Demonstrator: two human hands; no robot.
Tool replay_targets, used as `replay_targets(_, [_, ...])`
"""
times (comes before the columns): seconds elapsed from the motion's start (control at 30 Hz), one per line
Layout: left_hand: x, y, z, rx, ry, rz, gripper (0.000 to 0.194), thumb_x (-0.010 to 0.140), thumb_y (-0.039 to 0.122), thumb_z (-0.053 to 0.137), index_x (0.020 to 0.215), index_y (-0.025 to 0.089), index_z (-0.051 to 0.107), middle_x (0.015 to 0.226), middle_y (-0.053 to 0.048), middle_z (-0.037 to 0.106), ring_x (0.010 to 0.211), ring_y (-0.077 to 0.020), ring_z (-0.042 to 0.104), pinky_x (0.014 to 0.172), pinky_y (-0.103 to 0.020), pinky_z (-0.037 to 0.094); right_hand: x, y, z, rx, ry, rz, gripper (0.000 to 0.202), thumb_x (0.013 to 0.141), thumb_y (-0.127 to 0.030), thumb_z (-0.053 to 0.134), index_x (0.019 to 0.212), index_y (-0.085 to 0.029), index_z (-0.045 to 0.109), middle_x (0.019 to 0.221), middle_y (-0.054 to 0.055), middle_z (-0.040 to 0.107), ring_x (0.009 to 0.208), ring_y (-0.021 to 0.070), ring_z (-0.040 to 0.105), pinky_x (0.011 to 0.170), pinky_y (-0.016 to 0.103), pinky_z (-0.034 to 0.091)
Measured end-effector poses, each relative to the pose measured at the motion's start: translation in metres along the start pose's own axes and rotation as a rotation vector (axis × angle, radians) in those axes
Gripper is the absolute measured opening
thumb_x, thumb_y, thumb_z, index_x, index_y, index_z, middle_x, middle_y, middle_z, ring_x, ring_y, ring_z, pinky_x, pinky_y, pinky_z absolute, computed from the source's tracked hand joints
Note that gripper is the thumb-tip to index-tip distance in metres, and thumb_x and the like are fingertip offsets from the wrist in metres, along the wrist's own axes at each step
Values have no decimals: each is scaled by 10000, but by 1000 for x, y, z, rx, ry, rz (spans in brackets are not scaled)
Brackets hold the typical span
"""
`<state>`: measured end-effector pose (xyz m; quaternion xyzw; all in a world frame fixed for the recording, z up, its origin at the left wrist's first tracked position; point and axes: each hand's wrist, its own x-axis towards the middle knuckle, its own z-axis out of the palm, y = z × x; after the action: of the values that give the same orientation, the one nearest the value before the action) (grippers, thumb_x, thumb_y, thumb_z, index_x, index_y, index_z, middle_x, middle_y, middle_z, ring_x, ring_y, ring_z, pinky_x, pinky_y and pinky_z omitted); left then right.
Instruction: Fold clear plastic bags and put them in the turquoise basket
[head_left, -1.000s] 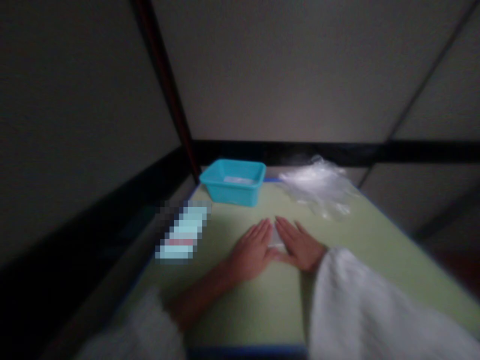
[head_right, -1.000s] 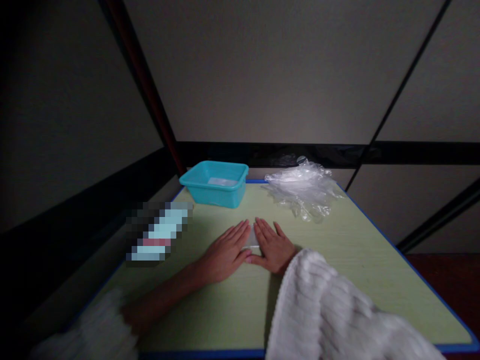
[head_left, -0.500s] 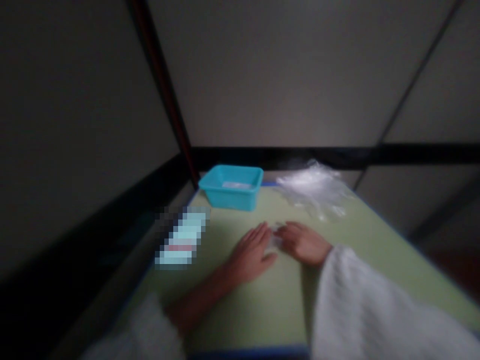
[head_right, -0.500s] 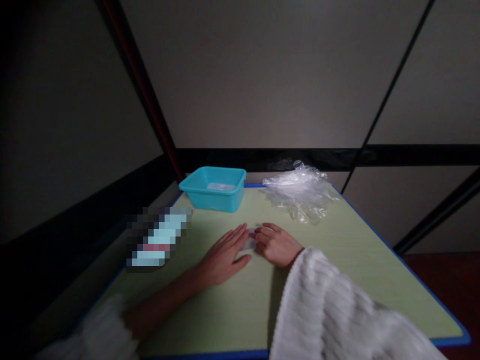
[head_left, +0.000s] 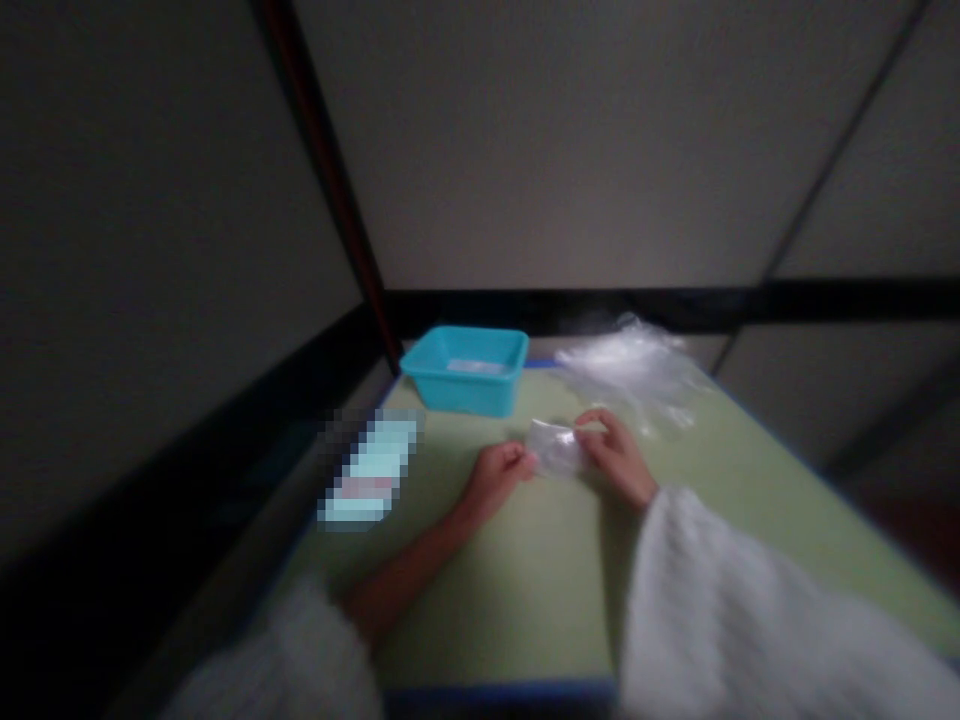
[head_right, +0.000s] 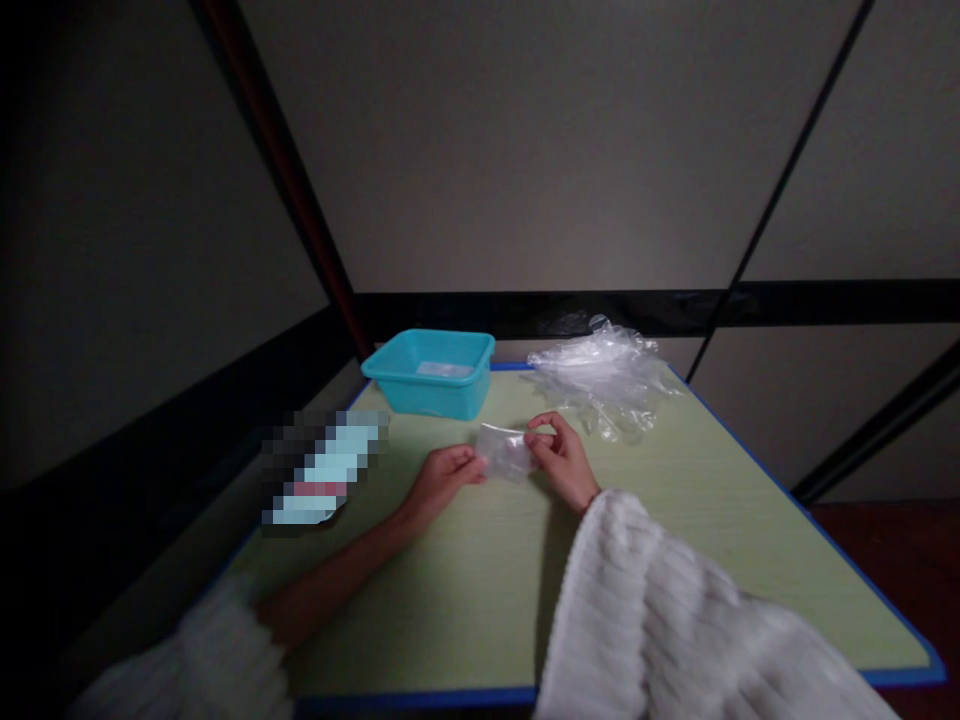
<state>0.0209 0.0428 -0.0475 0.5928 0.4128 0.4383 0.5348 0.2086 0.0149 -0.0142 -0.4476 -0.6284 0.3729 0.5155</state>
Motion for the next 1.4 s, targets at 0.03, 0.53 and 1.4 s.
replay_targets(0.03, [-1, 1, 0, -25, -3, -17, 191, 660, 301, 681, 618, 131, 603, 604, -13, 624, 609, -149, 595, 614, -247, 465, -1, 0, 2, 36, 7, 19, 257, 762, -410, 515, 918, -225, 426, 524, -86, 456, 422, 104, 411, 405, 214, 325])
replay_targets(0.53, [10, 30, -44, -473, 320, -76, 162, 735, 242, 674, 831, 155, 576, 849, -39, 696, 813, -148, 666, 774, -264, 471, 28, -17, -6, 136, 160, -25, 401, 668, -382, 694, 960, -222, 470, 622, -68, 575, 518, 98, 497, 485, 222, 372])
replay_targets(1.4, [26, 50, -75, -940, 370, -226, 165, 890, 134, 489, 753, 148, 579, 781, -19, 645, 770, -107, 633, 812, -284, 512, 111, -81, -16, -85, -42, -244, 217, 688, -266, 671, 825, -221, 509, 631, -54, 502, 488, 90, 460, 400, 200, 360])
